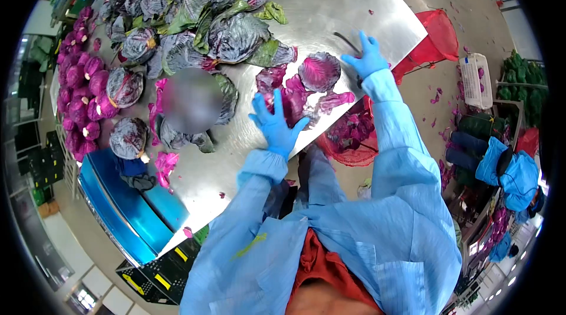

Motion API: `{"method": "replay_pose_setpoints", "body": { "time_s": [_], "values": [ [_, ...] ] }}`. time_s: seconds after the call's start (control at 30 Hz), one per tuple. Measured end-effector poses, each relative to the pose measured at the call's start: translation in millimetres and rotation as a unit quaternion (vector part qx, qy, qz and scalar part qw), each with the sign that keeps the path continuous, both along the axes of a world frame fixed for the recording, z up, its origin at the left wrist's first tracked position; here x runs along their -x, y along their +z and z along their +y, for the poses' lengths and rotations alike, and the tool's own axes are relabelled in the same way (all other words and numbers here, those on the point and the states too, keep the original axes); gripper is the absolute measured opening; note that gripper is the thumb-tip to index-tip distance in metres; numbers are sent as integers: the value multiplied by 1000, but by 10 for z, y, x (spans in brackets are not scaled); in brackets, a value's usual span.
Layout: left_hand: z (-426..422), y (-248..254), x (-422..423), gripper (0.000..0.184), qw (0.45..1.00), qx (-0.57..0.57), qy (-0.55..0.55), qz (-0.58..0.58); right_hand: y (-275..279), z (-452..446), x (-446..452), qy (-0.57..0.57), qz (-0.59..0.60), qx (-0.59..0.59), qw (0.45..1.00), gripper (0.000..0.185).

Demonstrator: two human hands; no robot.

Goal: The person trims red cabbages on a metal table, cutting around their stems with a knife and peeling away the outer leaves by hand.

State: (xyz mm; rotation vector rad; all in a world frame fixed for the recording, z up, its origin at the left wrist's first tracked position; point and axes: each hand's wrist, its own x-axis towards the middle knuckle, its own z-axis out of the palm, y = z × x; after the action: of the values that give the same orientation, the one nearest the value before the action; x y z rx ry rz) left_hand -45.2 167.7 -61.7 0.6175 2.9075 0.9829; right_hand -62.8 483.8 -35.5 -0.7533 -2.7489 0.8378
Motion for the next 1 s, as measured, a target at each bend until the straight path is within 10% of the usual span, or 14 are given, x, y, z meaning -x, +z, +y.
{"method": "replay_pose_setpoints", "body": {
  "time_s": [0.23,0.3,0.37,0.57,0.73,0.97,1.0],
  "values": [
    [900,-105,49,94,992,-30,-119,14,-289,62,-392,197,44,278,939,84],
    [1094,52,-103,91,989,-6,-146,-37,-197,-53,-568,259,25,187,947,79],
    [1192,33,-277,92,985,-2,-170,-28,-187,-85,-806,187,66,387,901,71],
    [1107,310,-645,90,942,-47,-311,-113,-220,179,-1822,-49,-38,313,948,64],
    [366,554,-454,70,985,-115,-126,-31,-370,235,-2154,-294,-58,237,924,51],
    [-1358,632,12,60,966,-95,179,157,-26,-1021,-1046,16,116,351,929,38],
    [-1610,657,66,62,961,-77,213,161,311,-1295,-838,45,5,360,932,39]
  ]
}}
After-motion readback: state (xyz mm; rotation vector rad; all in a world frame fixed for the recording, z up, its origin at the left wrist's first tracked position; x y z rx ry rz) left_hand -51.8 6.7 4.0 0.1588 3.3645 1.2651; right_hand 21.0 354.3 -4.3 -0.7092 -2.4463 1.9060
